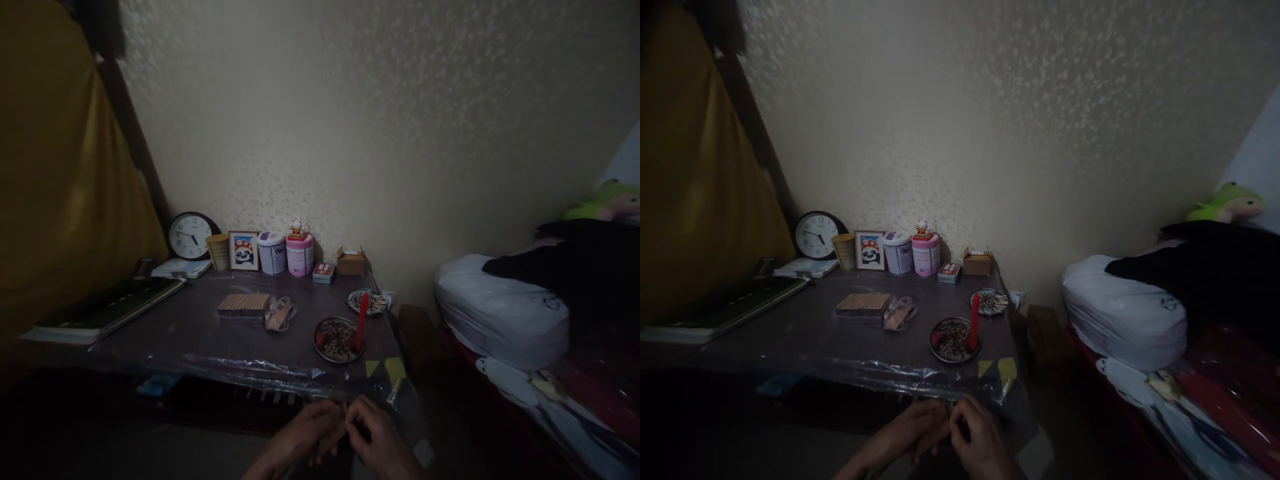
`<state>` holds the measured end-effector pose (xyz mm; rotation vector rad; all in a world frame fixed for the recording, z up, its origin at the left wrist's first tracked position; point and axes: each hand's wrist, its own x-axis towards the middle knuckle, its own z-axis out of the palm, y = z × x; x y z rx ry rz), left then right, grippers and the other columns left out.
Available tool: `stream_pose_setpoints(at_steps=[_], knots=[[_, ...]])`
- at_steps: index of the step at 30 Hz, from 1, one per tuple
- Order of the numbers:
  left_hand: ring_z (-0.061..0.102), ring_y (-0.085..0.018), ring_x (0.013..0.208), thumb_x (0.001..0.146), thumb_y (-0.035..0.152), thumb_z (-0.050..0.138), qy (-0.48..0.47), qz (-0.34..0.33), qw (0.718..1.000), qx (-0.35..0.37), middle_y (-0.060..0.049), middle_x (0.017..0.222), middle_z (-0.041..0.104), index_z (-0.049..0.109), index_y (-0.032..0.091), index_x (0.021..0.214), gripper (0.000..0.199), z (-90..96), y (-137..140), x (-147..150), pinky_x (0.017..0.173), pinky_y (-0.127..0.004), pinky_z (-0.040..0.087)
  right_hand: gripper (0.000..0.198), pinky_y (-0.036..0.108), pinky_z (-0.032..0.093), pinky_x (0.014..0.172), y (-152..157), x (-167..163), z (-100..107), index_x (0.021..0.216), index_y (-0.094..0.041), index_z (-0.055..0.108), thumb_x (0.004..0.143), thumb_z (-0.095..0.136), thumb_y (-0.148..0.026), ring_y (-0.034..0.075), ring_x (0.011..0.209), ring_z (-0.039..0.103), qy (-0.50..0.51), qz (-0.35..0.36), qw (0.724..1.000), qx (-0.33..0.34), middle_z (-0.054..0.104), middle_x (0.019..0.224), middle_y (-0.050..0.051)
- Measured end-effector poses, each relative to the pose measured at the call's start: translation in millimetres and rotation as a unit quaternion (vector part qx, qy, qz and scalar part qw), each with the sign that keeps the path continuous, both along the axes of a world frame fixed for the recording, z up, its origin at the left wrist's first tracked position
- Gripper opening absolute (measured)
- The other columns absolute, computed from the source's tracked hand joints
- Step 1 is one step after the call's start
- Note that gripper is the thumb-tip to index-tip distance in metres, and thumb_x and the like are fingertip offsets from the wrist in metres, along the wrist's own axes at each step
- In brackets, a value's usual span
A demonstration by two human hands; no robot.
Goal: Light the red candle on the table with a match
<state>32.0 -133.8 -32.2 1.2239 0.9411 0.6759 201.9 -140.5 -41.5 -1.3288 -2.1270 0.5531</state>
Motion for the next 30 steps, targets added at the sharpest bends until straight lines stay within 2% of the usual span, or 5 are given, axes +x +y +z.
stream_pose_setpoints(at_steps=[7,10,14,21,30], knots=[[0.027,-0.005,0.037,0.077,0.046,0.049,-0.031,0.012,0.999,0.018,0.006,0.050,0.047,0.055,0.016,0.071,0.032,9.0,-1,0,0.038,-0.021,0.018,0.014,0.024,0.042,0.059,2,2,-4,0.066,-0.021,0.050,0.072,0.045,-0.009,0.015,0.063,0.056,0.033,-0.042,0.999,0.006,0.056,0.066,-0.001],[0.031,-0.006,0.040,0.078,0.044,0.049,-0.031,0.027,0.999,0.010,0.004,0.053,0.052,0.057,0.015,0.080,0.030,10.8,1,-2,0.039,-0.020,0.018,0.010,0.026,0.045,0.062,9,7,-5,0.075,-0.020,0.056,0.077,0.046,-0.019,0.016,0.066,0.059,0.134,-0.064,0.988,-0.031,0.061,0.070,0.001],[0.041,-0.007,0.043,0.078,0.040,0.052,-0.069,0.044,0.997,0.001,0.001,0.058,0.060,0.060,0.014,0.088,0.029,10.6,1,-5,0.039,-0.018,0.019,0.022,0.029,0.049,0.065,15,11,-4,0.090,-0.020,0.064,0.076,0.052,-0.032,0.020,0.077,0.061,0.276,-0.074,0.952,-0.109,0.066,0.085,0.006],[0.052,-0.009,0.048,0.077,0.034,0.054,-0.118,0.083,0.989,-0.040,-0.004,0.072,0.070,0.037,0.016,0.128,0.056,3.9,3,-4,0.038,-0.017,0.029,0.017,0.024,0.046,0.059,15,11,-5,0.068,-0.020,0.061,0.069,0.063,-0.036,0.014,0.063,0.056,0.379,-0.076,0.910,-0.153,0.059,0.066,-0.001],[0.057,-0.010,0.049,0.075,0.024,0.059,-0.188,0.074,0.978,-0.045,-0.005,0.080,0.069,0.034,0.019,0.128,0.059,-2.0,3,-3,0.039,-0.018,0.042,0.021,0.022,0.042,0.056,12,9,9,0.064,-0.019,0.055,0.067,0.068,-0.036,0.012,0.058,0.052,0.430,-0.066,0.882,-0.183,0.053,0.061,-0.004]])
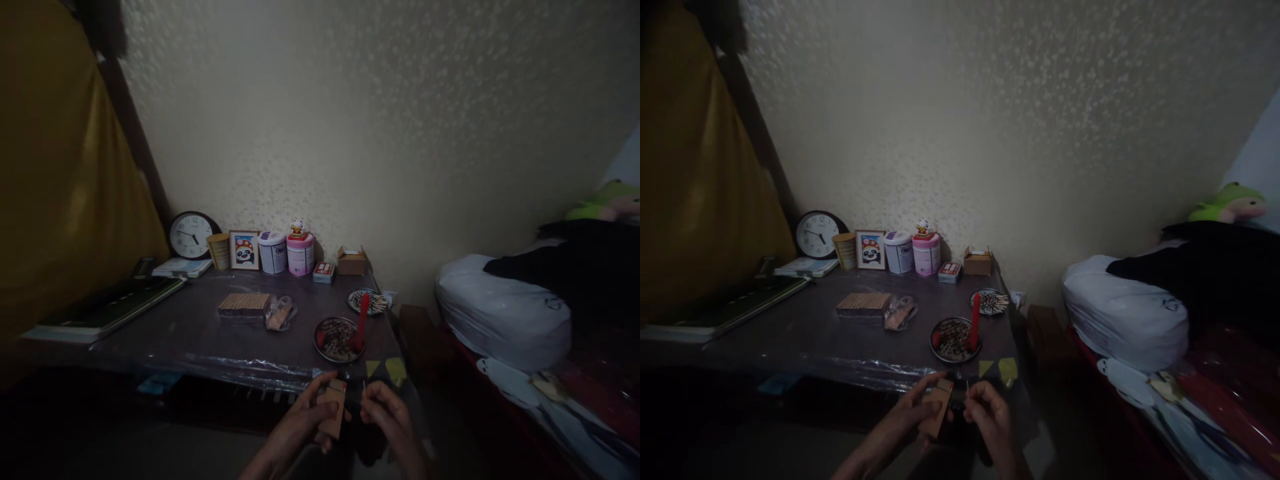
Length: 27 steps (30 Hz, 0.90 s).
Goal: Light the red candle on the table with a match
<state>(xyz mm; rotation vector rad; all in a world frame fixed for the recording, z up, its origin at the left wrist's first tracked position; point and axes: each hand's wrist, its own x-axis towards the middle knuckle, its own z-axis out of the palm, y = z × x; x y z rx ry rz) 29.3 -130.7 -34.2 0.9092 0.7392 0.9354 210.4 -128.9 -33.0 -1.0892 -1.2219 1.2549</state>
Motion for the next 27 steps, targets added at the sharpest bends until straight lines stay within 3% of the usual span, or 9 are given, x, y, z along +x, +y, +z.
stream_pose_setpoints(at_steps=[5,15,21,27], knots=[[0.059,-0.011,0.050,0.072,0.020,0.063,-0.014,0.009,1.000,-0.019,-0.005,0.083,0.067,0.034,0.018,0.126,0.061,2.9,-1,1,0.042,-0.021,0.048,0.026,0.022,0.042,0.055,-1,-2,0,0.062,-0.019,0.054,0.063,0.071,-0.039,0.012,0.056,0.051,0.005,-0.004,1.000,-0.006,0.051,0.060,-0.004],[0.060,-0.010,0.049,0.071,0.021,0.065,-0.013,0.001,1.000,-0.010,-0.003,0.083,0.065,0.036,0.020,0.120,0.057,4.8,-2,3,0.044,-0.022,0.050,0.025,0.023,0.040,0.056,-5,-6,-8,0.068,-0.020,0.053,0.069,0.066,-0.041,0.012,0.057,0.050,-0.032,0.020,0.999,0.018,0.050,0.060,-0.004],[0.062,-0.010,0.050,0.070,0.023,0.066,-0.007,0.018,1.000,-0.023,0.000,0.084,0.064,0.039,0.023,0.114,0.052,11.7,-5,3,0.047,-0.023,0.050,0.015,0.023,0.040,0.060,-11,-12,-12,0.070,-0.020,0.052,0.077,0.057,-0.032,0.013,0.064,0.050,-0.099,0.037,0.989,0.108,0.051,0.066,-0.003],[0.062,-0.011,0.049,0.067,0.025,0.068,-0.015,0.024,0.999,-0.026,0.000,0.084,0.063,0.039,0.024,0.112,0.053,10.0,-2,3,0.047,-0.023,0.048,0.012,0.023,0.042,0.059,-19,-19,0,0.068,-0.021,0.049,0.078,0.054,-0.024,0.013,0.064,0.051,-0.119,0.044,0.979,0.158,0.050,0.070,-0.002]])
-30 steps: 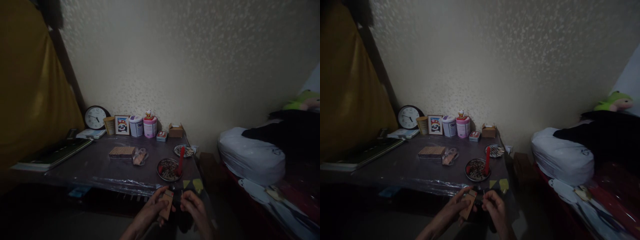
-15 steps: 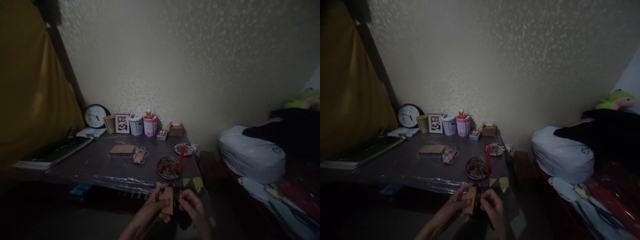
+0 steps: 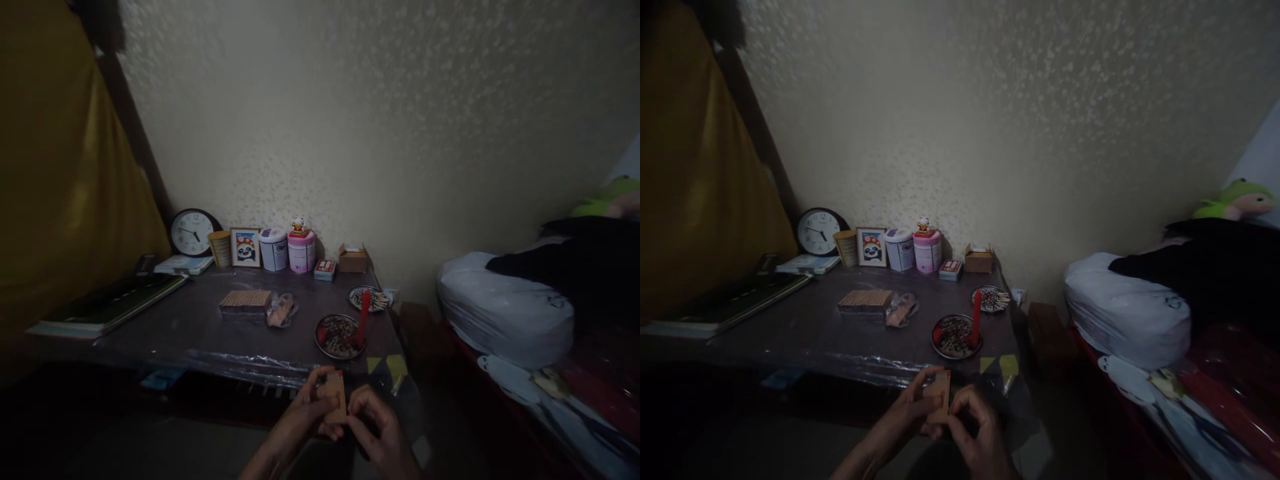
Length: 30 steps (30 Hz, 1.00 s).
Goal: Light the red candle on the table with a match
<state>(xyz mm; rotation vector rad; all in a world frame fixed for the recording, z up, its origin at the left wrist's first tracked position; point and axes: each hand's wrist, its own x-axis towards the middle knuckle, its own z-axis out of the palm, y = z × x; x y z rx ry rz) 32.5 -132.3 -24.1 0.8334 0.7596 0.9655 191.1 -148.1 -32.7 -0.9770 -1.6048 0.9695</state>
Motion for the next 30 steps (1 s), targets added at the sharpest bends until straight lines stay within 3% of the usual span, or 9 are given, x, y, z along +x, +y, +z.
stream_pose_setpoints(at_steps=[11,16,23,30], knots=[[0.061,-0.009,0.046,0.068,0.028,0.067,0.026,0.003,1.000,-0.004,0.002,0.080,0.062,0.036,0.024,0.110,0.053,1.2,0,0,0.046,-0.020,0.048,0.012,0.023,0.041,0.063,0,0,-4,0.071,-0.022,0.048,0.078,0.053,-0.013,0.015,0.070,0.054,-0.107,-0.025,0.990,0.084,0.053,0.074,0.000],[0.060,-0.010,0.045,0.064,0.031,0.070,0.023,-0.003,1.000,-0.014,0.003,0.077,0.063,0.039,0.023,0.105,0.052,-5.6,5,1,0.044,-0.021,0.047,0.014,0.023,0.041,0.063,1,1,-12,0.071,-0.022,0.046,0.079,0.053,-0.013,0.014,0.070,0.053,-0.125,-0.026,0.988,0.086,0.052,0.075,-0.001],[0.059,-0.009,0.043,0.072,0.032,0.064,0.008,-0.016,0.999,0.027,0.001,0.068,0.064,0.046,0.020,0.092,0.030,-9.9,2,1,0.042,-0.017,0.044,0.012,0.023,0.042,0.064,2,2,-13,0.071,-0.022,0.047,0.079,0.052,-0.015,0.015,0.070,0.054,-0.131,-0.029,0.986,0.095,0.053,0.074,0.000],[0.055,-0.008,0.039,0.072,0.042,0.064,0.014,0.016,0.999,0.035,0.003,0.063,0.062,0.050,0.019,0.088,0.031,-18.0,7,2,0.039,-0.017,0.042,0.013,0.022,0.044,0.062,2,2,-9,0.070,-0.023,0.046,0.082,0.051,-0.022,0.015,0.069,0.055,-0.108,-0.022,0.990,0.086,0.053,0.073,0.000]])
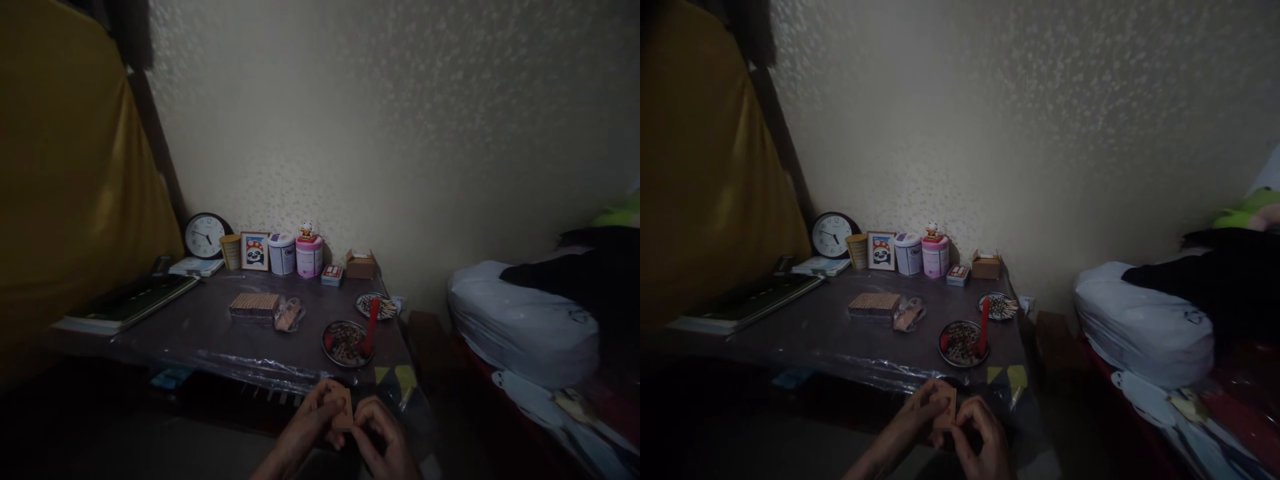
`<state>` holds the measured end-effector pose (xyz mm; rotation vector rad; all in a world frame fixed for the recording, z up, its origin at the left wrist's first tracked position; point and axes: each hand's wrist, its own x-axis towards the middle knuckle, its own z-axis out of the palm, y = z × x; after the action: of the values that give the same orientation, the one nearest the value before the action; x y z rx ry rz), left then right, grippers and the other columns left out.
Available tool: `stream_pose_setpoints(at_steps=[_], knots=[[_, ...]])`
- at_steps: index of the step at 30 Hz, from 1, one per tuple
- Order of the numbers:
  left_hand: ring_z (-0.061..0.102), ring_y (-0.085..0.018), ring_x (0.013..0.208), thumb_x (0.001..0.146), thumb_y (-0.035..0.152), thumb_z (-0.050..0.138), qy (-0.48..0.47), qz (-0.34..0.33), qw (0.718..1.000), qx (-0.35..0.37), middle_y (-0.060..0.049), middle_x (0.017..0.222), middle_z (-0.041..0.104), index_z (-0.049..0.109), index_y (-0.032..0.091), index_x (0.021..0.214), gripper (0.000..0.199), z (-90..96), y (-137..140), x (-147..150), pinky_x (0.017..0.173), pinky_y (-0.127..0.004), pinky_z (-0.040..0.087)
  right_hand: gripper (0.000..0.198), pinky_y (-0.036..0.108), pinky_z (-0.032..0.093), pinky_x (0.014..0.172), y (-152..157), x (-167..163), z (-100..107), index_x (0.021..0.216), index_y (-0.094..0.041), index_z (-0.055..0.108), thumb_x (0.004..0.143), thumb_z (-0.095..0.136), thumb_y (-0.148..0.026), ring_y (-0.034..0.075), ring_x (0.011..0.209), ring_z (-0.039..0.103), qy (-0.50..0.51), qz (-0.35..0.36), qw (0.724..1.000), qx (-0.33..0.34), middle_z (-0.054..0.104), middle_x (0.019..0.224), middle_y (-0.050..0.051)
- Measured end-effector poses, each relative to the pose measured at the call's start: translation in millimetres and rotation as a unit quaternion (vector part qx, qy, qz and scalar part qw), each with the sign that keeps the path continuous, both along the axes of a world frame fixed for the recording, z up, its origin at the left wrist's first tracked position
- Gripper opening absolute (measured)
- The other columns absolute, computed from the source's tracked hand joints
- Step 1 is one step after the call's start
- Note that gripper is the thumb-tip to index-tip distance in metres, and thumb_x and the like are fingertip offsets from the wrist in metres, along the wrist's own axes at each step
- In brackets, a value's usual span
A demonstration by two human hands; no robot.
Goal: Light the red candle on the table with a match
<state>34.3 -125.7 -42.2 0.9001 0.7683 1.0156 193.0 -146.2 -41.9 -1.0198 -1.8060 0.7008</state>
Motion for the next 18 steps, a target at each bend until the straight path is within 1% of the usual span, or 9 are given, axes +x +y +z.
stream_pose_setpoints(at_steps=[3,6,10,14,18], knots=[[0.054,-0.007,0.039,0.070,0.048,0.064,-0.001,0.015,1.000,-0.002,0.004,0.062,0.061,0.050,0.019,0.084,0.035,-2.9,2,0,0.037,-0.017,0.041,0.013,0.022,0.045,0.062,1,0,2,0.070,-0.023,0.046,0.082,0.051,-0.023,0.015,0.069,0.056,0.010,-0.001,1.000,-0.016,0.053,0.074,0.000],[0.052,-0.007,0.035,0.068,0.048,0.065,0.000,0.026,1.000,-0.008,0.006,0.060,0.061,0.047,0.022,0.089,0.038,-5.0,4,1,0.035,-0.016,0.038,0.013,0.022,0.045,0.064,2,0,4,0.070,-0.023,0.047,0.082,0.052,-0.025,0.015,0.070,0.056,0.016,0.005,0.999,-0.033,0.053,0.074,0.000],[0.051,-0.007,0.033,0.066,0.052,0.066,0.011,0.028,0.999,-0.012,0.006,0.056,0.061,0.044,0.022,0.085,0.042,-6.2,5,3,0.033,-0.015,0.036,0.014,0.022,0.046,0.063,2,1,2,0.069,-0.022,0.048,0.081,0.054,-0.026,0.015,0.069,0.056,0.031,-0.002,0.999,-0.033,0.053,0.073,0.000],[0.051,-0.008,0.033,0.065,0.055,0.065,0.020,0.031,0.999,-0.001,0.006,0.054,0.060,0.046,0.021,0.082,0.043,-2.9,3,4,0.033,-0.016,0.036,0.015,0.022,0.047,0.063,4,2,-3,0.069,-0.022,0.049,0.082,0.053,-0.028,0.015,0.067,0.056,0.040,0.006,0.999,-0.017,0.053,0.072,0.000],[0.050,-0.006,0.032,0.065,0.056,0.065,0.027,0.053,0.998,0.012,0.007,0.054,0.058,0.047,0.020,0.076,0.041,1.0,3,4,0.033,-0.016,0.035,0.016,0.022,0.048,0.064,6,3,-6,0.070,-0.023,0.050,0.082,0.055,-0.032,0.016,0.069,0.056,0.048,0.010,0.998,-0.034,0.053,0.073,0.001]])
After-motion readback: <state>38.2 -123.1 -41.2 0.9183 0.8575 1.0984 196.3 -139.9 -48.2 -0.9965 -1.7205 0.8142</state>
